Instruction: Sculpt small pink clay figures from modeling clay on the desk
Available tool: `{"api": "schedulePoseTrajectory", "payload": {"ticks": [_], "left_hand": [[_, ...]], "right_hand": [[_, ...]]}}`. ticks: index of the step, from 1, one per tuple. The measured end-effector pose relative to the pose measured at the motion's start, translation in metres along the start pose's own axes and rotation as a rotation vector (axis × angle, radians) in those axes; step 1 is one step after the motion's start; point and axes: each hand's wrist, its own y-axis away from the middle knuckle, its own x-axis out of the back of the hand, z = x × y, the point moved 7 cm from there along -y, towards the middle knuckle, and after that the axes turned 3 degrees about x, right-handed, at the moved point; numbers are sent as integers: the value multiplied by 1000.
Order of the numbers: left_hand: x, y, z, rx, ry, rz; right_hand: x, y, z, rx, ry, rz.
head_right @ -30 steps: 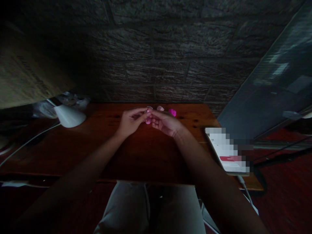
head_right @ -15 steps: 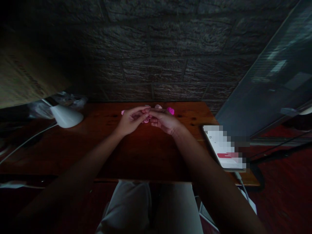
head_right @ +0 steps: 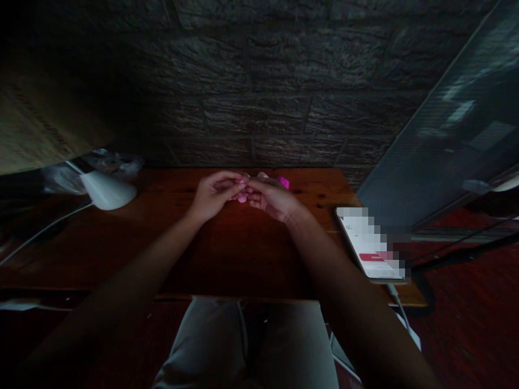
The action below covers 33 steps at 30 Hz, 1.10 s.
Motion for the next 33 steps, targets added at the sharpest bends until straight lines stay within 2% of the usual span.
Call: {"api": "schedulePoseTrajectory", "payload": {"ticks": [5,8,15,33], "left_hand": [[-3,1,1,32,5,-40],[-4,1,5,1,-3,-59],[-2,0,11,-34,-14,-21],[-1,3,13,-61,-76,5]], "right_hand": [[3,-1,3,-38,7,-2],[1,0,3,-41,10,-15],[-6,4,4,-77,34,-21],[0,2,5,-76,-13,7]]}}
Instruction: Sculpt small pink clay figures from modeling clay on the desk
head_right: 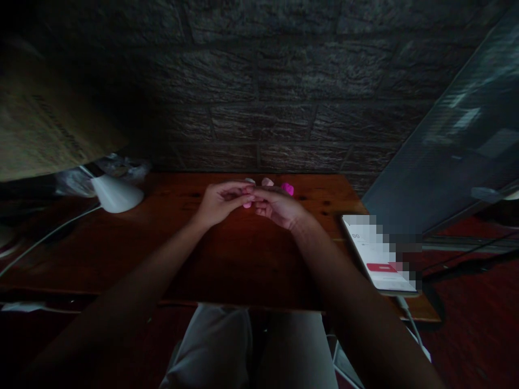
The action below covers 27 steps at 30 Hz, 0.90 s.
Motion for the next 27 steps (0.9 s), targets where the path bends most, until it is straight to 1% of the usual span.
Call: {"api": "schedulePoseTrajectory", "payload": {"ticks": [4,7,13,18,22,27], "left_hand": [[1,0,-1,2,11,-9],[3,0,-3,8,-3,2],[4,0,-2,2,-25,16],[9,0,0,8,-10,74],[9,-1,3,-24,-11,87],[6,1,-3,37,11,56]], "right_hand": [[-3,1,-2,26,-26,-30],[-2,0,-2,27,-38,-9],[-3,-2,-2,66,11,-20],[-2,-1,-3,52,-65,28],[-3,-1,-5,52,-39,12],[0,-1,-6,74,-31,5]]}}
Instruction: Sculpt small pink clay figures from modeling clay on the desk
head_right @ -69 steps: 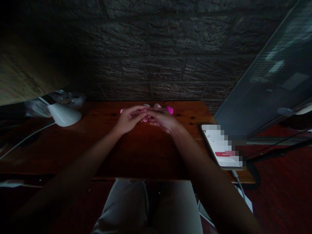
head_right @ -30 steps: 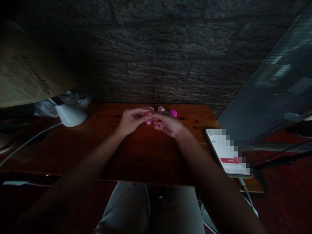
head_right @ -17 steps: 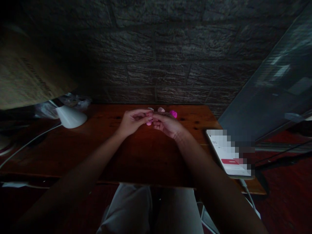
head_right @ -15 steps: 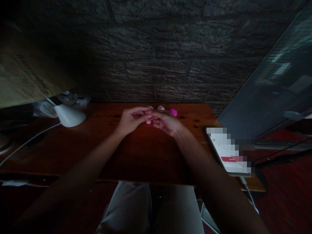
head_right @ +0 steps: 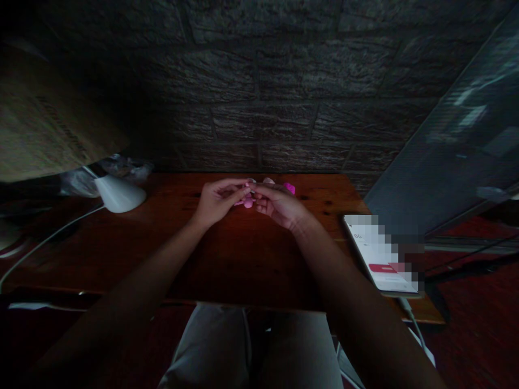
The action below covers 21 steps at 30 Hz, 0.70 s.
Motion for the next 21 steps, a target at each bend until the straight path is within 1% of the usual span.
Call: {"api": "schedulePoseTrajectory", "payload": {"ticks": [2,6,12,17,21], "left_hand": [[-1,0,-2,20,21,-14],[2,0,-3,9,13,12],[1,0,-3,19,22,-6],[-1,0,0,18,61,-15],[-2,-1,-3,48,108,-5]], "right_hand": [[1,0,0,4,5,1],[0,-1,0,12,16,-7],[4,0,3,-31,15,7],[3,0,1,13,53,-7],[2,0,1,18,39,10]]}}
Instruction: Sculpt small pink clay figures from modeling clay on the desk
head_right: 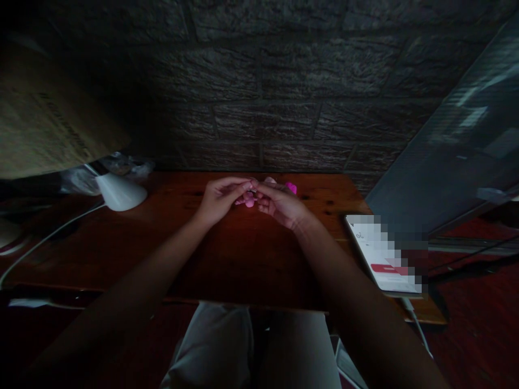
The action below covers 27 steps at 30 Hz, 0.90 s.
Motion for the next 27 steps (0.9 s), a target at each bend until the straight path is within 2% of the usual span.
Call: {"api": "schedulePoseTrajectory", "payload": {"ticks": [4,9,27], "left_hand": [[1,-1,-5,40,72,7],[-3,-1,-6,87,138,-48],[-5,-1,-6,67,118,-66]], "right_hand": [[-3,-1,0,10,-6,-41],[-1,-1,3,-4,-27,-38],[5,-2,2,-25,10,45]]}}
